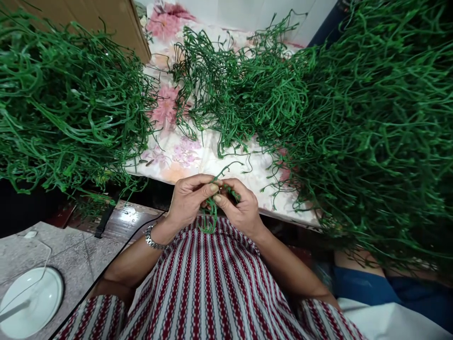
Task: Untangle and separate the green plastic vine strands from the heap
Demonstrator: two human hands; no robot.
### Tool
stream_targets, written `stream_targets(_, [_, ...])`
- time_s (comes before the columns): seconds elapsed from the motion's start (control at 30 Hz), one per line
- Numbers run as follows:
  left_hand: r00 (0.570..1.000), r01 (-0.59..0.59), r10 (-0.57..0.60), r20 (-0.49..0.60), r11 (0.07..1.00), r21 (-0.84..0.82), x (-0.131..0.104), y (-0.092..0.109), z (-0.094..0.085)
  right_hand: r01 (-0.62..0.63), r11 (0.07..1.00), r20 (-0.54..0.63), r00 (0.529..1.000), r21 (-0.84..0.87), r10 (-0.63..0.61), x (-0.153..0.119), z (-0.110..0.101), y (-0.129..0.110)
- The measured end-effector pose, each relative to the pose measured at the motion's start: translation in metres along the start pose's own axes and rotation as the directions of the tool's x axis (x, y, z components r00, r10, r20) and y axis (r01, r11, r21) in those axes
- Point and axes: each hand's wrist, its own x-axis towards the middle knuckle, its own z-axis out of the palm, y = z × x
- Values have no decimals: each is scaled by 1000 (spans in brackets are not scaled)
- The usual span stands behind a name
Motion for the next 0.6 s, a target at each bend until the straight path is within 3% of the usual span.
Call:
stream_targets(0.13, [996, 83, -83, -4, 992, -96, 2, -2, 6, -30, 998, -47, 998, 55, 32, -2, 5, 3])
stream_targets(0.33, [998, 38, -32, 57, 993, -109, 5, -1, 10, -54, 998, 4, 999, -12, 55, -2, -1, 5])
stream_targets(0.6, [994, 63, -46, 103, 984, -168, 7, 8, 12, 183, 960, 72, 983, -212, -171, 6, -13, 3])
